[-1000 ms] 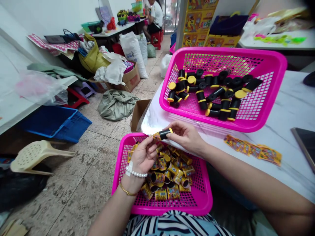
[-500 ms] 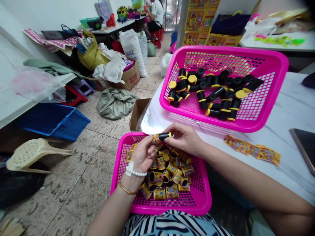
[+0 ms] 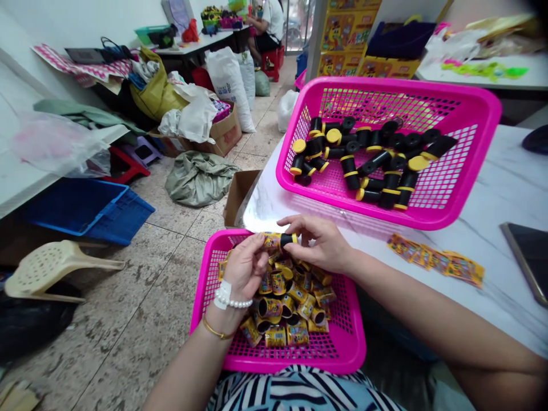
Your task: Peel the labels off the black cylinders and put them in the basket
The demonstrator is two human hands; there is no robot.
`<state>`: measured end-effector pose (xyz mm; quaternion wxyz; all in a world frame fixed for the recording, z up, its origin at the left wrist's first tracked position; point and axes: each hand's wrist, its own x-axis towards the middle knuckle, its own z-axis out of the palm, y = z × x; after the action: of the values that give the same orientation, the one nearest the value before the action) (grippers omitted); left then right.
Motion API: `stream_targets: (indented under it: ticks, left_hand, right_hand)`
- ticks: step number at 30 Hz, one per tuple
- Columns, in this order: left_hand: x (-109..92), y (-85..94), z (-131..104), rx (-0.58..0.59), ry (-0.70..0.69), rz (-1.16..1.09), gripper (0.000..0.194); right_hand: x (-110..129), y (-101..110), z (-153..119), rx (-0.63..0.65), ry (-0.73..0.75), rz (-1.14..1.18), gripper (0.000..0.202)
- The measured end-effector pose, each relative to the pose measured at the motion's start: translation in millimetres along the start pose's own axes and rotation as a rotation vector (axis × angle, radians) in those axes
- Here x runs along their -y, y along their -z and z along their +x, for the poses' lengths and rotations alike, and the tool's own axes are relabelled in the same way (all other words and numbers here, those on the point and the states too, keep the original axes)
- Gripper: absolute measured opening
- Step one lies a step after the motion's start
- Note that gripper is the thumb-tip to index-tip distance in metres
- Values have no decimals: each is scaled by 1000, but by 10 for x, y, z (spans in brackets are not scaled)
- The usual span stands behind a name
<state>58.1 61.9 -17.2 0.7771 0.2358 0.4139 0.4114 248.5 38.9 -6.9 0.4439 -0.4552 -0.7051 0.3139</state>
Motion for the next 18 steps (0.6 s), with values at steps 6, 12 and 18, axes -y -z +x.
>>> stream_targets:
  ticks: [6, 12, 18]
  left_hand:
    - [38, 9, -94, 8, -28, 61, 34]
    - [21, 57, -140, -21, -95, 163, 30]
    - [-135, 105, -116, 118, -116, 318, 45]
  right_hand:
    - [0, 2, -3, 25, -103, 194, 24]
    - [-10, 36, 18, -68, -122, 198, 21]
    - [-42, 67, 34, 51, 141, 149, 27]
